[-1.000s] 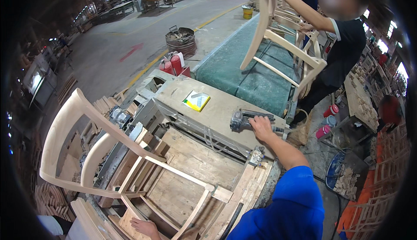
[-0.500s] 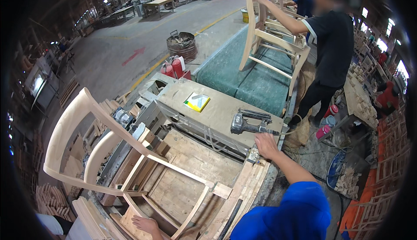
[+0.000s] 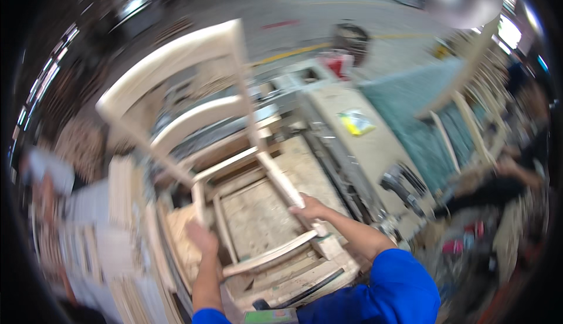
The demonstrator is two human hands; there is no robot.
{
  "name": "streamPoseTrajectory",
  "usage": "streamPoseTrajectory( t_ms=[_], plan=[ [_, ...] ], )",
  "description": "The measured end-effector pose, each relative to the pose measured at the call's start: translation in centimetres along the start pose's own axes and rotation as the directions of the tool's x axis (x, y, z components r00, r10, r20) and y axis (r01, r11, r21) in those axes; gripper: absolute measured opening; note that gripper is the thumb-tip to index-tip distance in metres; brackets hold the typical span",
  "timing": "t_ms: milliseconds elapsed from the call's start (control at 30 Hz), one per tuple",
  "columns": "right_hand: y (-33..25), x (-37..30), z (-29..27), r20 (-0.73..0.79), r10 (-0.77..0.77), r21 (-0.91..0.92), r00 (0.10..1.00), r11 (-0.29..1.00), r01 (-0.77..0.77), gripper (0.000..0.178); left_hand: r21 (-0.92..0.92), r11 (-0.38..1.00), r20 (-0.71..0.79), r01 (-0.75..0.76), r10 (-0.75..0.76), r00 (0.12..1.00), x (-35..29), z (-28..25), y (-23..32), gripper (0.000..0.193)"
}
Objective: The person assembles wooden chair frames by placing slats into pre-drilled slots and securing them with a pneumatic nail gun. They repeatedly pick up partially assembled frames, attach components, and move completed units aside in a workshop setting.
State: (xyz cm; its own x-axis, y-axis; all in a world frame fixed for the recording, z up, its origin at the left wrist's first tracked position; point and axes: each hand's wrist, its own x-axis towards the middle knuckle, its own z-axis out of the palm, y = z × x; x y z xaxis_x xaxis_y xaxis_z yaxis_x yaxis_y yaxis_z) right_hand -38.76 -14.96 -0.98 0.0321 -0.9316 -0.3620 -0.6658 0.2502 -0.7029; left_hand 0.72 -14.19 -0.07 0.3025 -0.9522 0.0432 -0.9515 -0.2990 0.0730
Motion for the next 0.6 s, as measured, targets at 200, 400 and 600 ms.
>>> streamPoseTrajectory(
  t_ms=[200,400,600],
  plan=[
    [-3.1,4.6,4.5,0.171,0.214,0.438,0.962,0.858,-0.269,0.028,0.051,0.996,0.031,0.072,-0.073,0.997,1.8,0.9,-4.1,0.057],
    [-4.2,3.6,3.0,0.223,0.155,0.52,0.962,0.816,-0.252,0.01,-0.108,0.987,-0.029,0.117,-0.121,0.992,2.4,-1.5,-6.0,0.015],
    [-0.2,2.3,-8.8,0.01,-0.1,0.441,0.995,0.894,0.086,0.047,-0.572,0.82,0.163,-0.032,0.152,0.975,6.1,-11.9,1.3,0.035]
  ],
)
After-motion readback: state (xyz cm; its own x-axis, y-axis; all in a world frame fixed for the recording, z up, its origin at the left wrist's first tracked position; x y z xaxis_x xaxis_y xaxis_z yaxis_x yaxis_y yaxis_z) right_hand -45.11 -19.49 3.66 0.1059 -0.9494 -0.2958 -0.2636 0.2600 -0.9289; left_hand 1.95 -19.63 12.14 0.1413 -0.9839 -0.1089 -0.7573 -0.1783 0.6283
